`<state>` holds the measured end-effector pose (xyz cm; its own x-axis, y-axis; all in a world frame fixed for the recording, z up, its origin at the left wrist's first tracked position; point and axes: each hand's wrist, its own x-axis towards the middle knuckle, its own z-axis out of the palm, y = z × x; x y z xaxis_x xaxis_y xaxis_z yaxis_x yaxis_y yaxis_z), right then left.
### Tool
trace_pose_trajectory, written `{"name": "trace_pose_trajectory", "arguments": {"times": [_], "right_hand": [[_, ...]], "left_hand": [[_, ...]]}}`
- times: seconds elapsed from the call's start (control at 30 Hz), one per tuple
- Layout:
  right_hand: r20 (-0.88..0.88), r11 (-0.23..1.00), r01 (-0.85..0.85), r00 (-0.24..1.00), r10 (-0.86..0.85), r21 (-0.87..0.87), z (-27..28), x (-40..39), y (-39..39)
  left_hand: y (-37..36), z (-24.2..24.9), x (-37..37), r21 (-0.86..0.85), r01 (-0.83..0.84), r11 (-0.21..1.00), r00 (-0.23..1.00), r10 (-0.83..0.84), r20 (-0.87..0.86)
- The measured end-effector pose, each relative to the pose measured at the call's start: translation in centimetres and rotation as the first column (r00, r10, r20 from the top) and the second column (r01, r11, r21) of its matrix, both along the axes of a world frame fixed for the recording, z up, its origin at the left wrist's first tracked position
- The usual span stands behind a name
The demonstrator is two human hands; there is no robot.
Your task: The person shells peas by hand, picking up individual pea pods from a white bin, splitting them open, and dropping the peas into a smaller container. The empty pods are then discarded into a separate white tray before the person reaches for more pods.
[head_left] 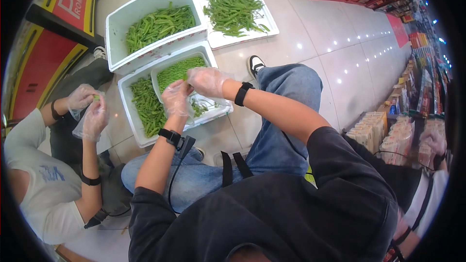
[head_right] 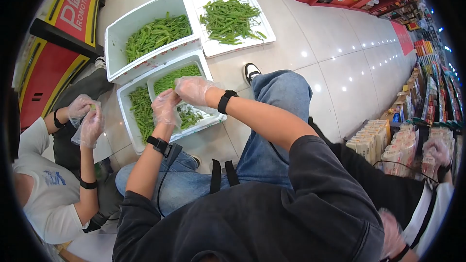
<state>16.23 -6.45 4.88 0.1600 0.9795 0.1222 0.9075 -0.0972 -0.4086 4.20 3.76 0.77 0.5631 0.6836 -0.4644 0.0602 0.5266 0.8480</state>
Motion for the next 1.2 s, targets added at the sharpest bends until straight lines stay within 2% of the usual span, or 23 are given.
{"name": "trace_pose_trajectory", "arguments": {"times": [0.07,0.13,0.2,0.27,0.3,0.33,0.4,0.47,0.53,0.57,0.6,0.63,0.67,0.7,0.73,0.8,0.9,0.93,1.0,1.03,1.1,1.13,1.2], "right_hand": [[-0.045,1.000,0.003,0.999,-0.002,0.012,-0.2,-0.1,0.2],[-0.127,0.986,0.150,0.979,-0.157,-0.067,-0.7,-0.2,0.6],[-0.173,0.987,0.159,0.973,-0.151,0.031,-1.3,0.1,0.7],[-0.394,0.936,0.300,0.895,-0.209,0.186,-1.4,0.5,0.7],[-0.412,0.905,0.369,0.873,-0.259,0.213,-1.6,0.7,0.9],[-0.410,0.906,0.357,0.879,-0.244,0.226,-1.4,1.1,1.2],[-0.509,0.831,0.527,0.772,-0.380,0.179,-1.3,1.6,1.1],[-0.467,0.831,0.521,0.794,-0.388,0.195,-3.0,2.4,1.2],[-0.315,0.796,0.527,0.842,-0.439,0.299,-4.6,3.0,1.1],[-0.309,0.792,0.525,0.844,-0.438,0.312,-5.0,2.8,1.0],[-0.376,0.795,0.560,0.806,-0.458,0.232,-5.1,3.1,1.0],[-0.441,0.793,0.593,0.754,-0.487,0.139,-4.8,3.1,0.9],[-0.641,0.821,0.547,0.573,-0.510,-0.164,-2.7,2.4,0.6],[-0.757,0.813,0.399,0.338,-0.560,-0.423,-0.2,2.2,0.6],[-0.751,0.807,0.422,0.344,-0.563,-0.413,0.2,2.4,0.6],[-0.871,0.898,0.187,0.231,-0.435,-0.399,-0.9,1.2,-0.7],[-0.900,0.921,0.194,0.217,-0.377,-0.339,-3.4,0.9,-1.7],[-0.901,0.921,0.195,0.219,-0.375,-0.336,-3.2,0.8,-2.1],[-0.905,0.907,0.198,0.137,-0.402,-0.372,-2.6,1.0,-3.2],[-0.906,0.909,0.199,0.145,-0.397,-0.366,-2.3,1.4,-3.7],[-0.894,0.857,0.269,-0.041,-0.446,-0.439,-1.6,2.2,-4.8],[-0.895,0.857,0.270,-0.041,-0.445,-0.439,-1.7,3.5,-5.2],[-0.953,0.793,0.557,-0.288,-0.094,-0.246,-2.2,7.0,-5.4]], "left_hand": [[0.0,0.2,-0.1,0.015,-0.010,1.000,1.000,0.010,0.003],[0.0,0.2,-0.1,0.072,0.021,0.997,1.000,-0.021,0.001],[0.2,0.0,-0.2,0.083,0.006,0.997,1.000,-0.009,0.025],[0.4,-0.1,-0.2,0.066,0.050,0.997,0.999,-0.051,0.007],[0.5,-0.1,-0.3,0.096,0.051,0.994,0.999,-0.050,-0.011],[0.7,-0.1,-0.2,0.110,0.038,0.993,0.999,-0.037,-0.007],[0.7,-0.3,-0.3,0.118,-0.002,0.993,1.000,0.004,-0.020],[0.7,-0.2,-0.4,0.119,-0.017,0.993,0.999,0.020,-0.031],[0.9,0.0,-0.6,0.121,-0.048,0.991,0.996,0.056,-0.067],[1.2,-0.8,-1.1,0.108,-0.037,0.993,0.995,0.047,-0.094],[1.9,-1.4,-0.5,0.106,-0.032,0.994,0.995,0.042,-0.095],[1.6,-0.2,0.1,0.063,-0.068,0.996,0.982,0.078,-0.173],[1.4,-0.6,-0.4,0.067,-0.059,0.996,0.984,0.069,-0.162],[1.5,-1.3,-0.5,0.036,-0.064,0.997,0.995,0.067,-0.077],[1.7,-1.7,-0.2,0.002,-0.062,0.998,0.998,0.062,0.008],[1.1,-1.8,-0.4,-0.032,-0.023,0.999,0.999,0.024,0.029],[1.0,-2.5,-0.2,-0.034,0.142,0.989,0.985,-0.138,0.101],[0.7,-2.0,-0.3,-0.031,0.142,0.989,0.985,-0.138,0.103],[0.2,-0.8,-0.4,-0.072,0.234,0.970,0.966,-0.223,0.130],[-0.1,-0.7,-0.2,-0.073,0.235,0.969,0.964,-0.223,0.142],[-0.3,-0.3,0.1,-0.060,0.220,0.974,0.966,-0.208,0.154],[-0.4,-0.2,0.1,-0.054,0.209,0.976,0.968,-0.198,0.154],[-0.2,-0.1,0.3,-0.056,0.211,0.976,0.968,-0.201,0.147]]}}
